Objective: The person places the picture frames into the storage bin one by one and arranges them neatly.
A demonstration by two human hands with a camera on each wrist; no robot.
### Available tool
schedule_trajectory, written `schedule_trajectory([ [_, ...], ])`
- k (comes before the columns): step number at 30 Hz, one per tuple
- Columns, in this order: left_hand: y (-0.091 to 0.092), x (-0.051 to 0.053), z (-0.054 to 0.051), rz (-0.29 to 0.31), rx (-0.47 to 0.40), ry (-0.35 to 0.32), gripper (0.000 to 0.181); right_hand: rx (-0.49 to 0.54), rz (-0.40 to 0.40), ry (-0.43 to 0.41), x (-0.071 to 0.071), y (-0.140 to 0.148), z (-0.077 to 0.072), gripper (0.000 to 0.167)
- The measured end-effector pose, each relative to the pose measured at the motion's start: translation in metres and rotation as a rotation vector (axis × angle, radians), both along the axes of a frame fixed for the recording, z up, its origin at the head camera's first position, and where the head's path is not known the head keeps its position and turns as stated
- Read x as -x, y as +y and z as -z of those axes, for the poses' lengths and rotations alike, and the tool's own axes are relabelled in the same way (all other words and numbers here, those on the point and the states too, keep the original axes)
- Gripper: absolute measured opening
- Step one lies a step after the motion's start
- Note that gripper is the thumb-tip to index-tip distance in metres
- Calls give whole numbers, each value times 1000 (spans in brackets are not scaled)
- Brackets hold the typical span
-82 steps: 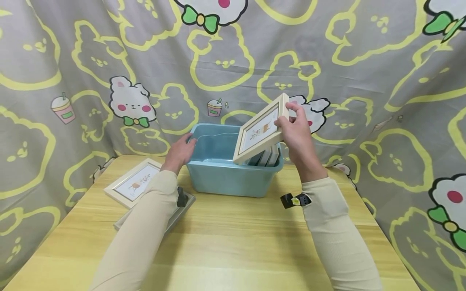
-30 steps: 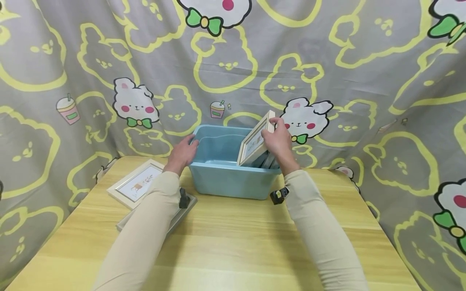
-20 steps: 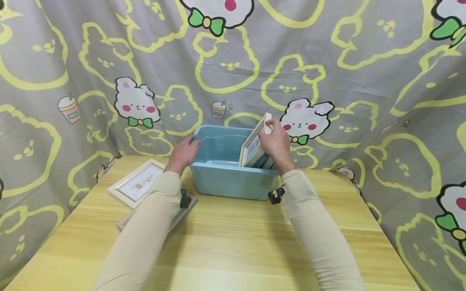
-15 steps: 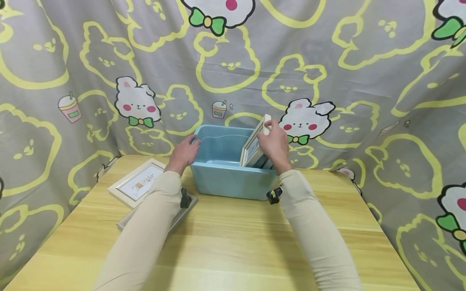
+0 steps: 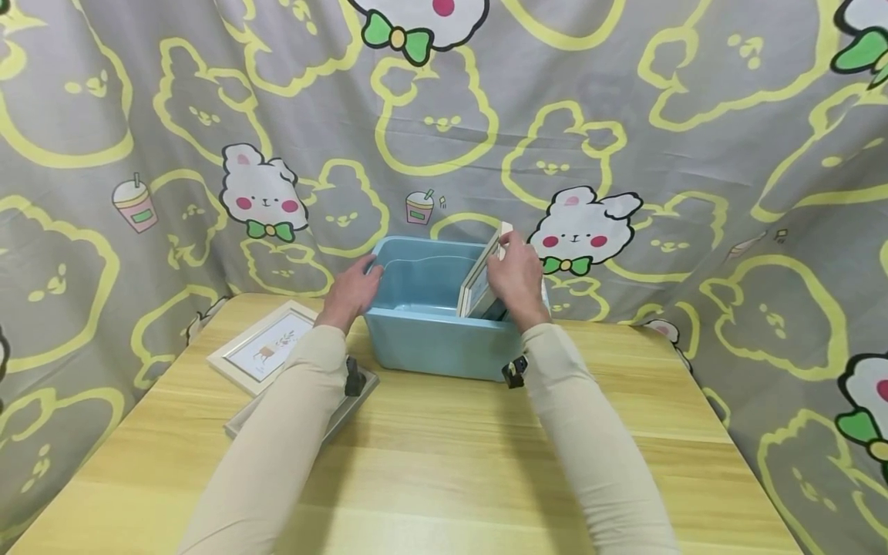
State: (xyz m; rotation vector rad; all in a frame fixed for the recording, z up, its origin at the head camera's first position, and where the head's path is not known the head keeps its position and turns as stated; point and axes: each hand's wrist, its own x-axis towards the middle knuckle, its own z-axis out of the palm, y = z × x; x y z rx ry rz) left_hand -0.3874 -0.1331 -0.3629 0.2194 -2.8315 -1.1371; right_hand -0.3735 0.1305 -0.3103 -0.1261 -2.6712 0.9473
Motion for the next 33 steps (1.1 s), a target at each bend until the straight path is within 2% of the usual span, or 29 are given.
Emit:
schedule_trajectory([
  [9, 0, 0, 1, 2, -3, 4, 59, -73, 30, -20, 1, -4, 10, 40],
  [19, -1, 2, 2, 3, 3, -9, 58, -205, 61, 69, 6, -10, 21, 38],
  [25, -1, 2, 1, 5, 11, -8, 58, -268, 62, 53, 8, -11, 27, 40],
  [33, 0, 0, -1, -2, -1, -14, 58, -404, 39, 33, 8, -12, 33, 43],
])
